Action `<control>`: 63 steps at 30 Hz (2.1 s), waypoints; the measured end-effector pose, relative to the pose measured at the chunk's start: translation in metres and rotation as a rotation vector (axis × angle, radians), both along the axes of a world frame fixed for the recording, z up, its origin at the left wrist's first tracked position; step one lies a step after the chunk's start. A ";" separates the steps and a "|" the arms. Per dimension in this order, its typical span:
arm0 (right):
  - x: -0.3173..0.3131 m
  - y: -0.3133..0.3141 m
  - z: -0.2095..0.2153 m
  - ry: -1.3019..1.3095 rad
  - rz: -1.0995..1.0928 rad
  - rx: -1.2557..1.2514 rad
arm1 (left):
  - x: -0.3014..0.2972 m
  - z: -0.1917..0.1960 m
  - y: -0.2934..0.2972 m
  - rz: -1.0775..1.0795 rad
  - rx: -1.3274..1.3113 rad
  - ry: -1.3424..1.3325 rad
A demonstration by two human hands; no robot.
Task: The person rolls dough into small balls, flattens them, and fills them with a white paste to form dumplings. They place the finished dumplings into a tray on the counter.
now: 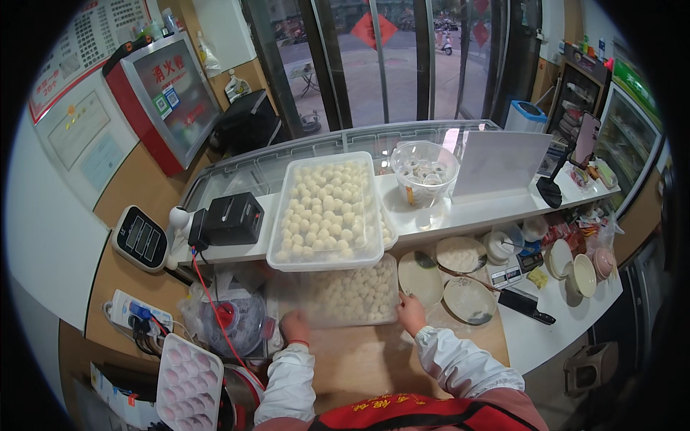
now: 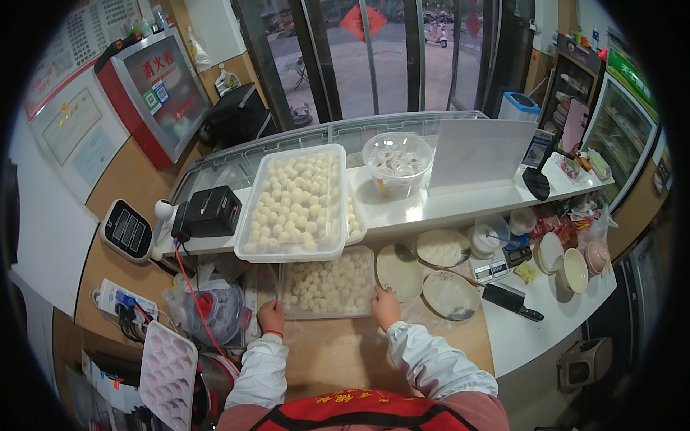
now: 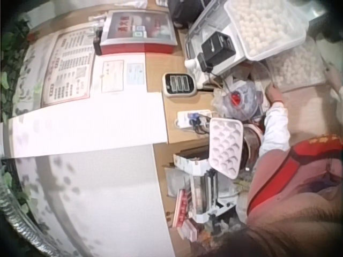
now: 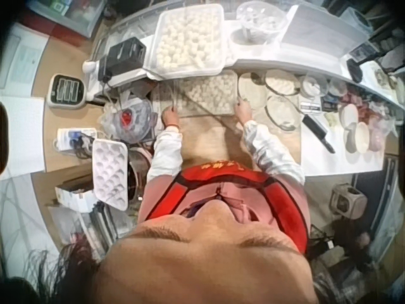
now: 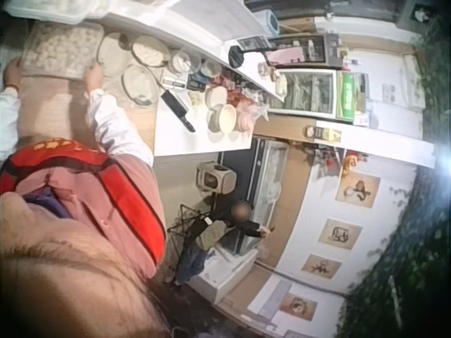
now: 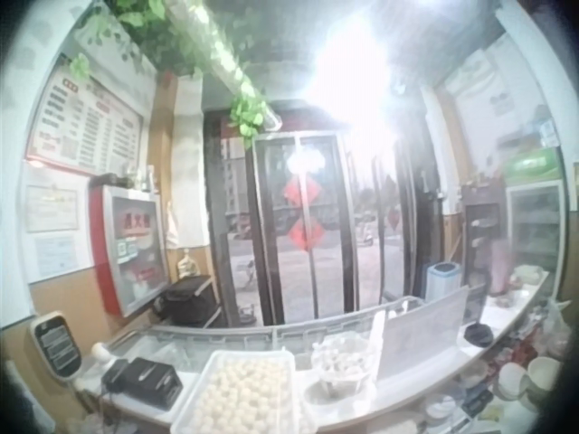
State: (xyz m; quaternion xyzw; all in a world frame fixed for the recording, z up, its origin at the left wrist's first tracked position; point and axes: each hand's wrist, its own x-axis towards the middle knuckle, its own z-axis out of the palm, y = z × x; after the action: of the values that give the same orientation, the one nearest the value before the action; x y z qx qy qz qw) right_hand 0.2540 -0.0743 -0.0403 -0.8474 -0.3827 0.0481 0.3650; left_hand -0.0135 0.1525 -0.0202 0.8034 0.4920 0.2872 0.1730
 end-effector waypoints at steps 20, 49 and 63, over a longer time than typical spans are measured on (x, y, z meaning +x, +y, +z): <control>-0.003 0.001 0.013 0.198 -0.047 0.001 | 0.047 0.006 0.038 0.099 -0.023 0.287; 0.067 0.095 0.040 0.287 -0.266 0.025 | 0.121 -0.020 0.113 -0.233 0.199 0.178; 0.075 0.099 0.007 0.398 -0.313 0.027 | 0.113 -0.019 0.108 -0.308 0.453 0.285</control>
State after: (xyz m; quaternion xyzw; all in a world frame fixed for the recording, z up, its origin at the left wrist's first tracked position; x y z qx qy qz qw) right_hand 0.3289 0.0248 -0.0336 -0.8652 -0.1681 0.1520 0.4473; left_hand 0.0998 0.2605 -0.0394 0.9189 0.3071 0.2442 -0.0398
